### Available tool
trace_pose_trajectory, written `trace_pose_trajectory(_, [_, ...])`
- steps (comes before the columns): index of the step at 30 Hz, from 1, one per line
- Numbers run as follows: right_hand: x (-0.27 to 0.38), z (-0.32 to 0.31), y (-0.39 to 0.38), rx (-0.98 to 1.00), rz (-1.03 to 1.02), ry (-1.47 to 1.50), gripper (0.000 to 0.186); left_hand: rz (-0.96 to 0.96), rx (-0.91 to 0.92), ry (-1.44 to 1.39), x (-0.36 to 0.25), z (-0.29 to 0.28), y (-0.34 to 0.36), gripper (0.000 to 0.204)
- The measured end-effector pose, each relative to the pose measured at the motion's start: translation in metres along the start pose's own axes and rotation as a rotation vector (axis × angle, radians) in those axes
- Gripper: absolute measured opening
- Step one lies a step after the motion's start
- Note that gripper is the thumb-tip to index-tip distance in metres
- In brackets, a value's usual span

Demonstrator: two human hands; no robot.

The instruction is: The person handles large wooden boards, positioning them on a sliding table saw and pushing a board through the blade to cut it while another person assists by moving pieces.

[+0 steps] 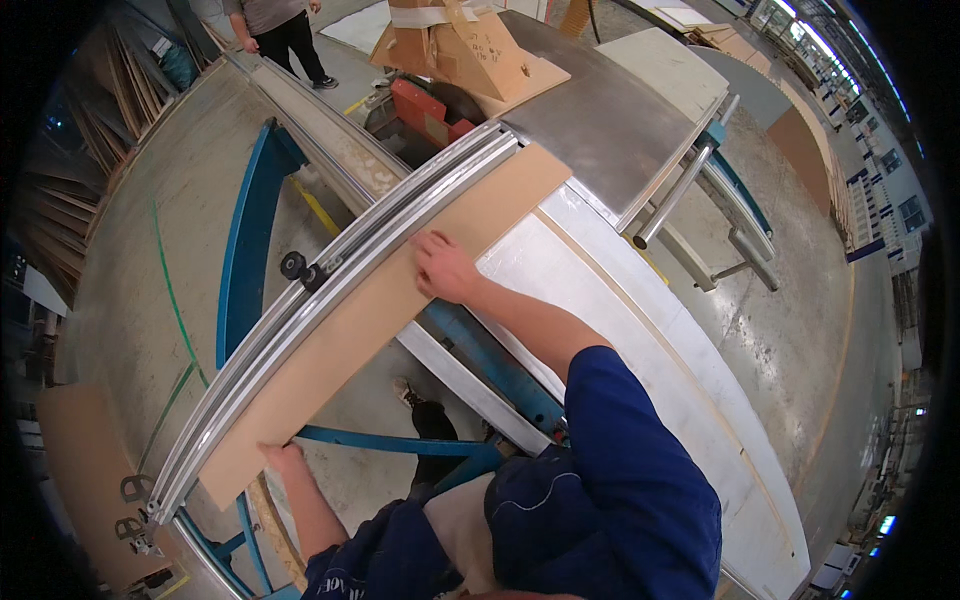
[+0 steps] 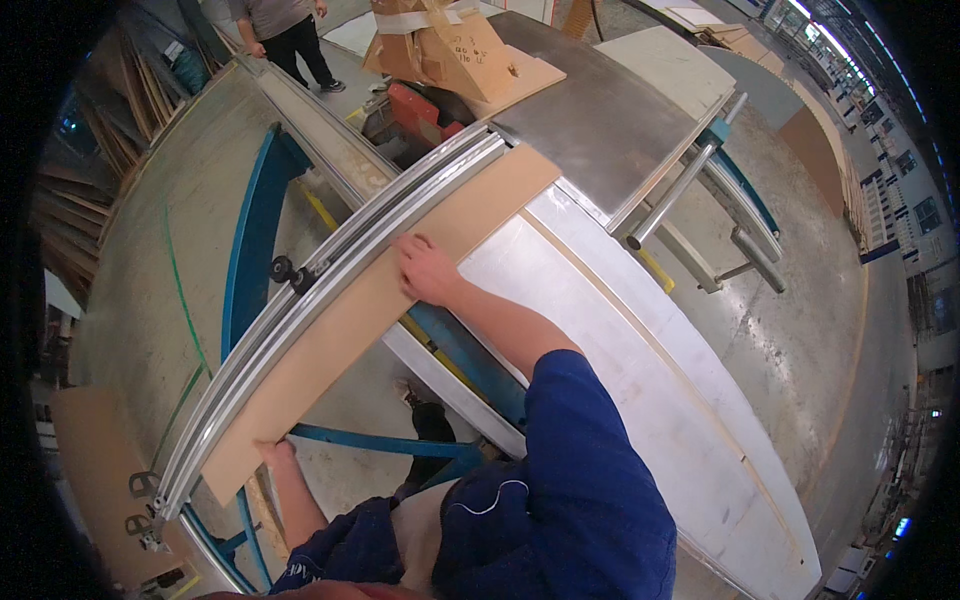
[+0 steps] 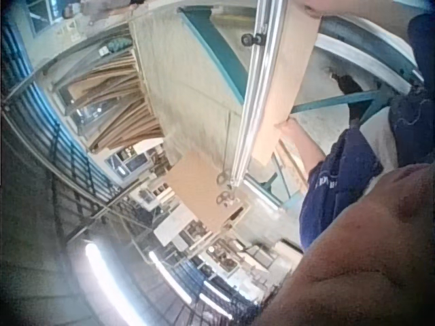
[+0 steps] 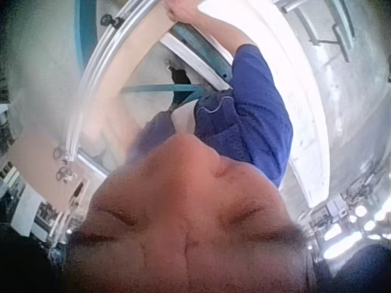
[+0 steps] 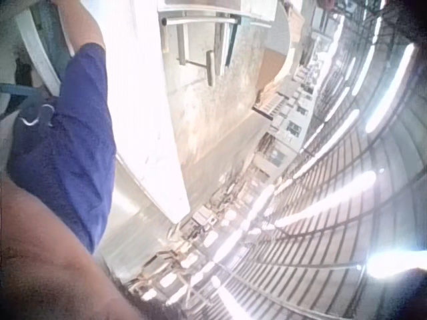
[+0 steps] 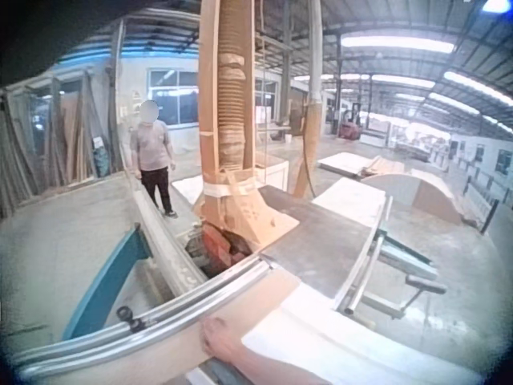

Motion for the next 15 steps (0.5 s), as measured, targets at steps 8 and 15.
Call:
trace_pose_trajectory(8, [0.025,0.024,-0.002,0.138,0.054,0.154,0.035,-0.512,0.574,0.032,0.125,0.159,-0.168,0.052])
trace_pose_trajectory(15, [-0.021,0.01,-0.006,0.168,0.104,0.078,0.048,-0.308,0.931,0.717,0.107,0.208,-0.253,0.035])
Point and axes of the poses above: each hand's wrist, its own y-axis towards the middle knuckle, its own z-axis out of the palm, x = y × z, the point moved 9 cm from there along y, towards the middle knuckle, and after that the axes turned 13 degrees about y, right-handed, at the moved point
